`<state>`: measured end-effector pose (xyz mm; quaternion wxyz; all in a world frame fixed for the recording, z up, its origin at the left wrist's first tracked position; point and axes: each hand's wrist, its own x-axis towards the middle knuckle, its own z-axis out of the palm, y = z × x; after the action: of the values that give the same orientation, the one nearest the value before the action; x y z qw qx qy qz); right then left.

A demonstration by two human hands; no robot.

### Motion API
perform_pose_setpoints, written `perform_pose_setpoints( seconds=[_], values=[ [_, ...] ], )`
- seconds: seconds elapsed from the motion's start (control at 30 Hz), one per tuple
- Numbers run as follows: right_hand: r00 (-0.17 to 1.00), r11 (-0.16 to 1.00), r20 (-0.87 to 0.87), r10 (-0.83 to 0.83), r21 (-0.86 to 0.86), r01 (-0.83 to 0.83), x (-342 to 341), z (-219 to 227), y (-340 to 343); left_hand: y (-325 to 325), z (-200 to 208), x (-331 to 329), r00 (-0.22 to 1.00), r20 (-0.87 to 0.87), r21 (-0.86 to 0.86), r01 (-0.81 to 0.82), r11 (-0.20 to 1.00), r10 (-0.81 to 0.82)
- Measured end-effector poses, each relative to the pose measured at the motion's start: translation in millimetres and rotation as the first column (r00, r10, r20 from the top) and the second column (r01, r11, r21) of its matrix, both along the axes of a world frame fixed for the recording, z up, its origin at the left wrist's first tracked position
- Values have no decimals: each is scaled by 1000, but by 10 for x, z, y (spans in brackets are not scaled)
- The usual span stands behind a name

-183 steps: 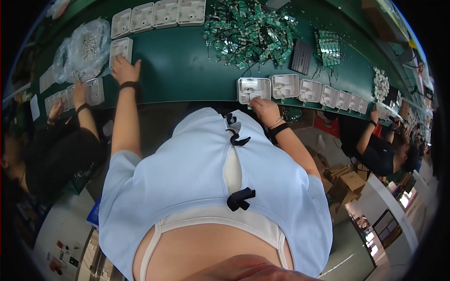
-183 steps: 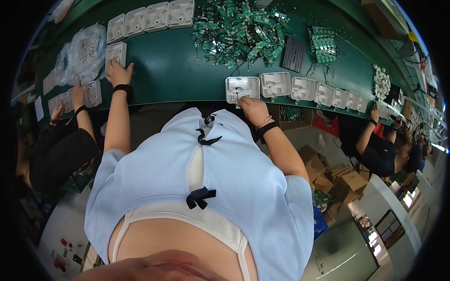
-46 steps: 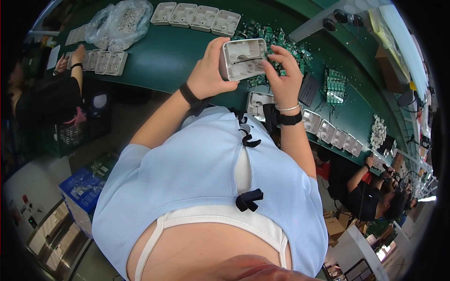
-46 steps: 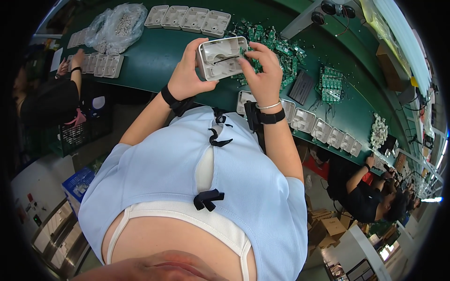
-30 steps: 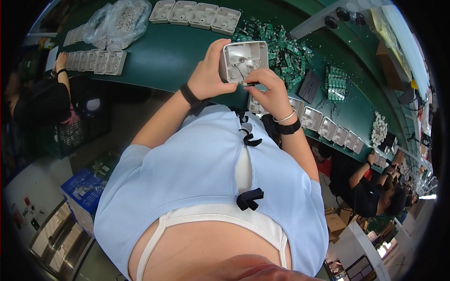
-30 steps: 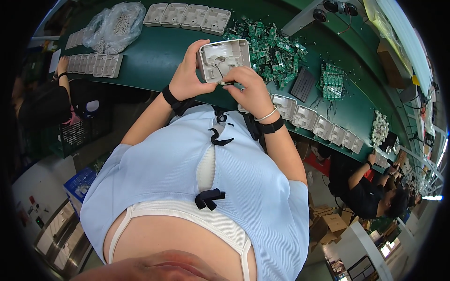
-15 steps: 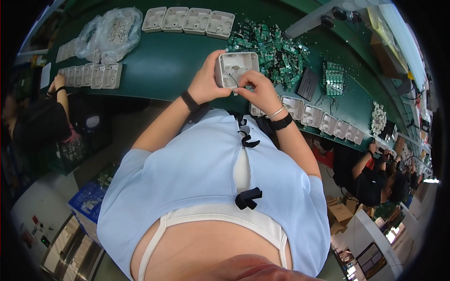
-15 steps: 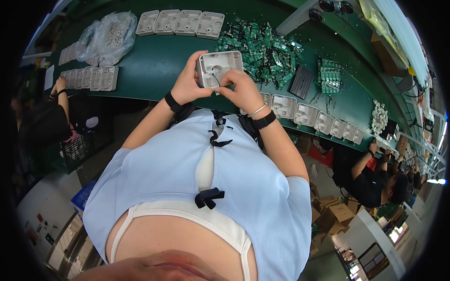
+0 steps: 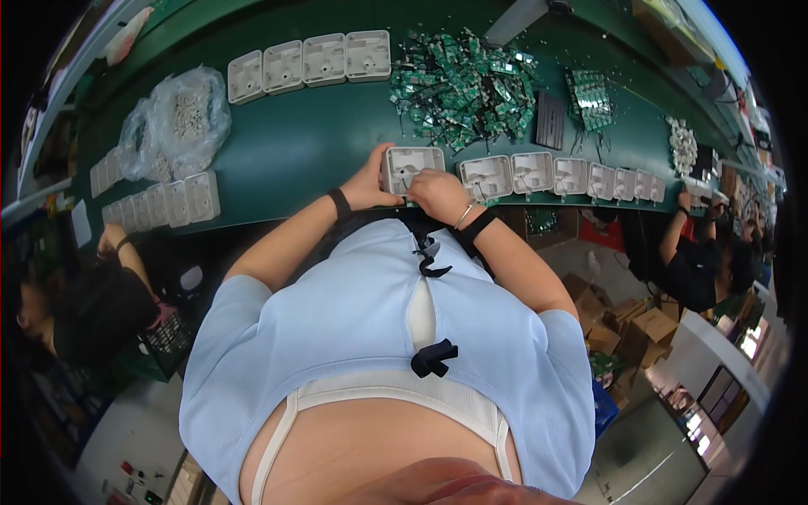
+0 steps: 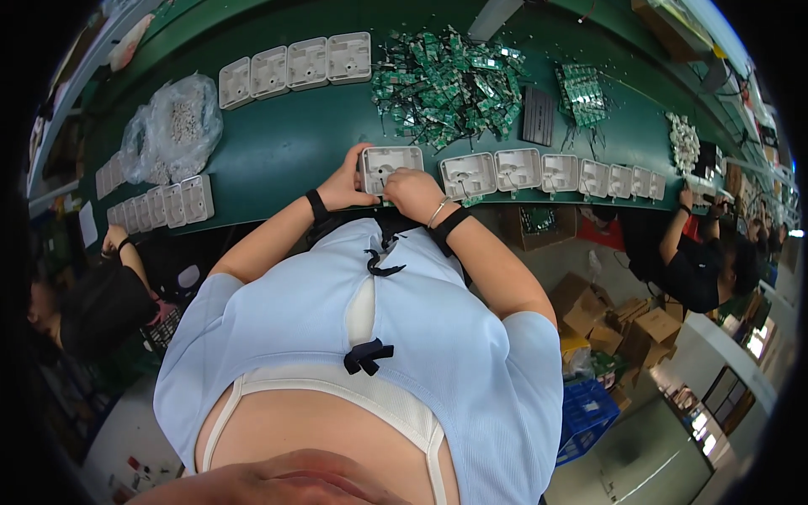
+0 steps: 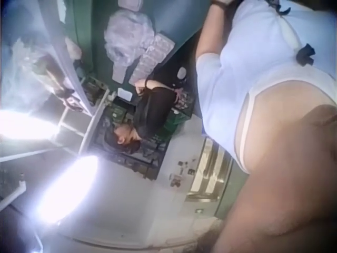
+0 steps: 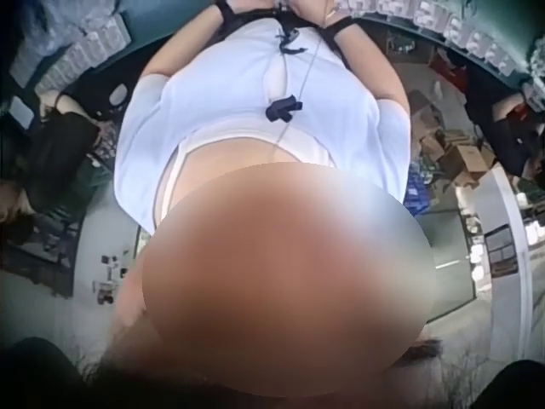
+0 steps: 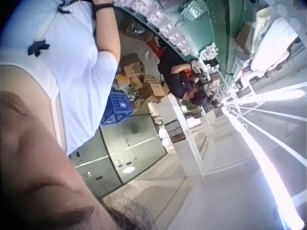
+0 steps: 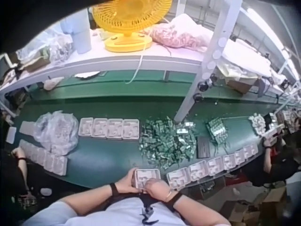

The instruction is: Assemble electronic components onto printed circuit boards at an industrial workstation.

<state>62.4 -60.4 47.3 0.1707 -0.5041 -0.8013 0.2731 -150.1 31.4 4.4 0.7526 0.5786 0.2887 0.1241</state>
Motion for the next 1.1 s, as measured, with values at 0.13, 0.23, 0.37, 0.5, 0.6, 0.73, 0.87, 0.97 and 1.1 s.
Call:
perform_pose_setpoints(
  seconds=[0.13,0.23,0.37,0.5,0.6,0.73,0.87,0.97,1.1],
  values=[
    [992,999,119,44,-22,-42,-44,-218,-167,108,10,-76,981,-116,56,160,985,-153],
    [973,997,221,71,-49,-61,-27,-321,-277,454,56,-80,915,-320,208,322,924,-246],
    [940,995,330,88,-76,-67,-8,-421,-339,1109,3,51,925,-261,733,4,680,276],
    [932,998,359,46,-56,-28,60,-496,-417,1580,-22,188,836,-215,914,-11,405,506],
    [930,995,368,-11,-85,46,62,-492,-385,1711,-108,376,743,-357,895,98,435,566],
    [971,979,119,-206,29,204,168,-411,-373,1816,-256,516,688,-328,930,117,347,647],
    [903,903,-36,-428,-51,426,207,-434,-139,1829,-266,717,542,-514,854,254,453,665],
    [733,713,-7,-680,-238,660,195,-440,178,1852,-311,771,490,-565,823,284,492,664],
    [688,490,223,-691,-555,672,301,-548,563,1826,-359,767,476,-584,809,271,521,658]
  ],
)
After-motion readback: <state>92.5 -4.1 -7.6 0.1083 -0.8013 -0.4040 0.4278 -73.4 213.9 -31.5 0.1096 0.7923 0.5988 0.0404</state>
